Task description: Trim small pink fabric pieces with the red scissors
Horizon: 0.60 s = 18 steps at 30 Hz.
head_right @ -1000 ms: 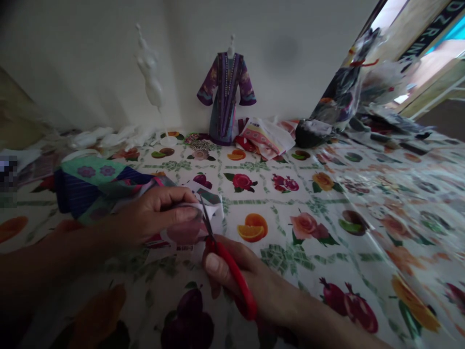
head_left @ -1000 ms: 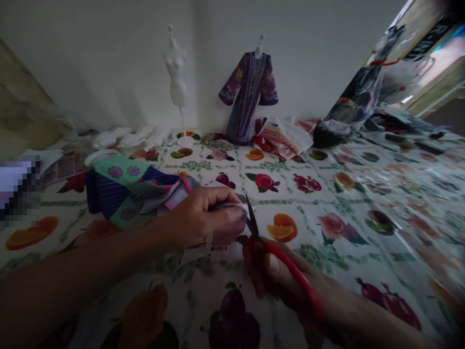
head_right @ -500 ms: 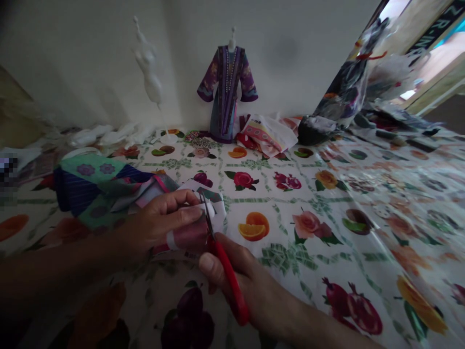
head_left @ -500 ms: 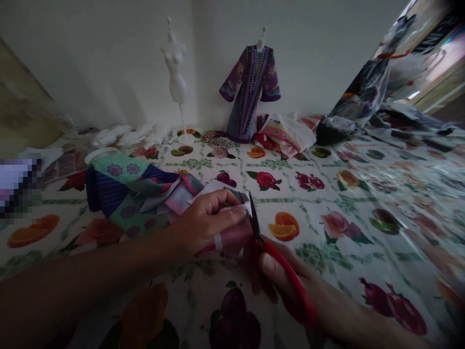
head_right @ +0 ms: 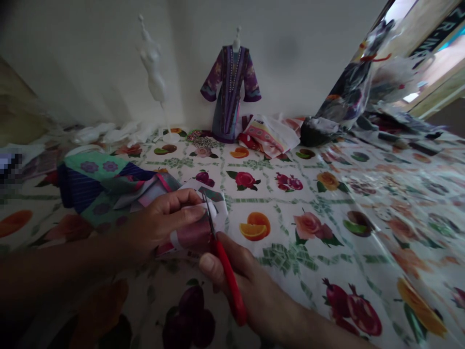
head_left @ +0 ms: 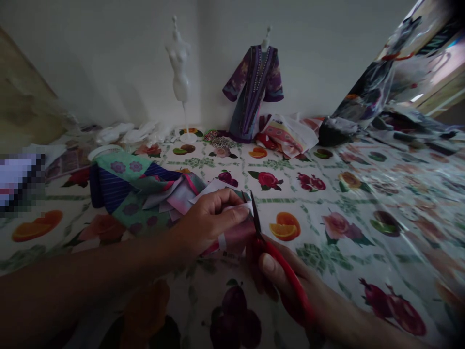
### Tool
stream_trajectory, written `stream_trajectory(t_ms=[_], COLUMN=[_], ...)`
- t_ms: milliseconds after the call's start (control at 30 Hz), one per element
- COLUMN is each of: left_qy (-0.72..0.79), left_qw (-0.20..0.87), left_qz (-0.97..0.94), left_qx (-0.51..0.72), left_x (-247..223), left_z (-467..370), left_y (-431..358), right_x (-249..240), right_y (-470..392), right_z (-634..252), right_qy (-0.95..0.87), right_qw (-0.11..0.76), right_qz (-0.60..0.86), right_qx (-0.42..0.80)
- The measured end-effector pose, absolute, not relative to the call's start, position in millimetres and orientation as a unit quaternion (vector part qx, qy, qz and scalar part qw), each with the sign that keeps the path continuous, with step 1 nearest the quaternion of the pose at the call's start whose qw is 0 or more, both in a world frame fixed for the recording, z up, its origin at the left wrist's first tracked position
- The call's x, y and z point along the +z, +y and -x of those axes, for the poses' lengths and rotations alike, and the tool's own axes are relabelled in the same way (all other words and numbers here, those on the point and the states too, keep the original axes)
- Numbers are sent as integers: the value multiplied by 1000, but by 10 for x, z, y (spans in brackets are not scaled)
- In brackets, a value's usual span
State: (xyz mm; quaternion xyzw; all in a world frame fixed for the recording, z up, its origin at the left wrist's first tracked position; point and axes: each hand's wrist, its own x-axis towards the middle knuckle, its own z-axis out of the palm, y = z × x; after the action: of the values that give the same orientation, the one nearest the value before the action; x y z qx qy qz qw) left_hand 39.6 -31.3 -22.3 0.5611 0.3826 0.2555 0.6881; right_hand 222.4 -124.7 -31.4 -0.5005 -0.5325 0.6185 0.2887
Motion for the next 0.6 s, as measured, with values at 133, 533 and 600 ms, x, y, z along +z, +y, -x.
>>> stream_trajectory(t_ms=[133,533,600], left_qy=[381,363,360], left_qw=[693,718,718], left_qz=[-558,-520,-521], left_qx=[251,286,289], left_x=[-245,-279,-282], left_z=[-386,-430,-425], left_y=[-311,-329,-333], right_x=[-369,-475,-472], right_y=[-1260,-1266,-1258], right_z=[-2219,-2178,-2166], right_qy=[-530,-519,-517], right_qw=[302,316,313], right_qz=[506,496,498], right_qx=[610,621,621])
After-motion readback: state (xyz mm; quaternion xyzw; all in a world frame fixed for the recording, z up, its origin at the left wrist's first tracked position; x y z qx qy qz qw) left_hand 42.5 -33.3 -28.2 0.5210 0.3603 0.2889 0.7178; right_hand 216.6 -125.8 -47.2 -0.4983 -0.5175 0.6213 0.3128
